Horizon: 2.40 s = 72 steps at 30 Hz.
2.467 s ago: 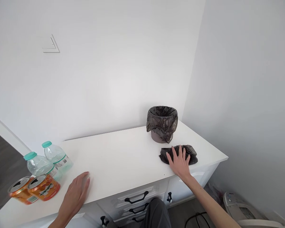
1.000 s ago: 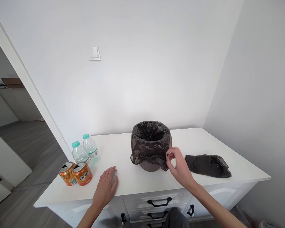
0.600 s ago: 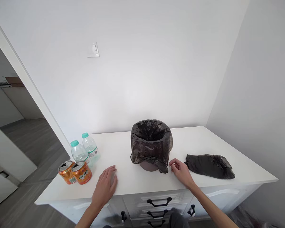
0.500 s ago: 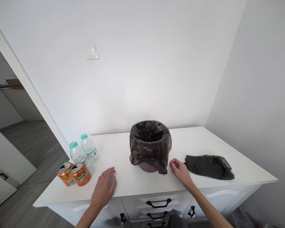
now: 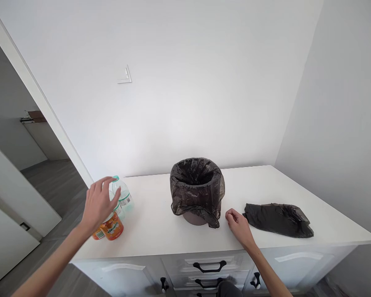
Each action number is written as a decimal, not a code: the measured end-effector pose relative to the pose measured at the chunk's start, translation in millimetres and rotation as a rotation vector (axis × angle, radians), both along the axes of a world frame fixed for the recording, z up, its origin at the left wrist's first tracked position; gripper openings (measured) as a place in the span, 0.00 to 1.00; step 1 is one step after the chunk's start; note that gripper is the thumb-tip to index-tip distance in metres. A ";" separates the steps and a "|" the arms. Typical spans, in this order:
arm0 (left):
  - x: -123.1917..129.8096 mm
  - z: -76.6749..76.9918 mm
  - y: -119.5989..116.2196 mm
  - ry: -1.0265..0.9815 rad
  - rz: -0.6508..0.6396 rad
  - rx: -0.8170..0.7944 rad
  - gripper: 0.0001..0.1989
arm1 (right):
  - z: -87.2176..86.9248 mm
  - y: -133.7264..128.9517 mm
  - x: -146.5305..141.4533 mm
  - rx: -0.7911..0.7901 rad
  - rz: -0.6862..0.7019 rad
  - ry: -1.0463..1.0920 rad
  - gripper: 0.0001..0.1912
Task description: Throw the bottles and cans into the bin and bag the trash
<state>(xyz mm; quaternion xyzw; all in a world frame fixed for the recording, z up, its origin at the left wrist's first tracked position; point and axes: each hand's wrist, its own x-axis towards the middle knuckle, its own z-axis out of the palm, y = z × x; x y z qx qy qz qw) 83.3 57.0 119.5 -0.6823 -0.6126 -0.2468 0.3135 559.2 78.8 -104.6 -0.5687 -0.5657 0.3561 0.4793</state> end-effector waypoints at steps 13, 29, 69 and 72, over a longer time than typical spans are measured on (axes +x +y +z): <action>-17.1 39.7 66.3 0.027 0.235 -0.519 0.30 | 7.0 3.2 -0.6 0.044 -0.019 -0.047 0.11; 200.5 159.9 13.7 -0.108 -0.426 -0.221 0.24 | 4.5 7.2 3.5 0.123 -0.033 -0.011 0.10; 172.6 -62.9 -1.2 0.132 -0.743 -0.218 0.07 | 4.5 -2.6 -13.7 0.092 -0.142 -0.205 0.13; 163.1 -72.7 -8.0 0.156 -0.759 -0.241 0.06 | 2.9 -3.8 -13.3 0.103 -0.138 -0.221 0.12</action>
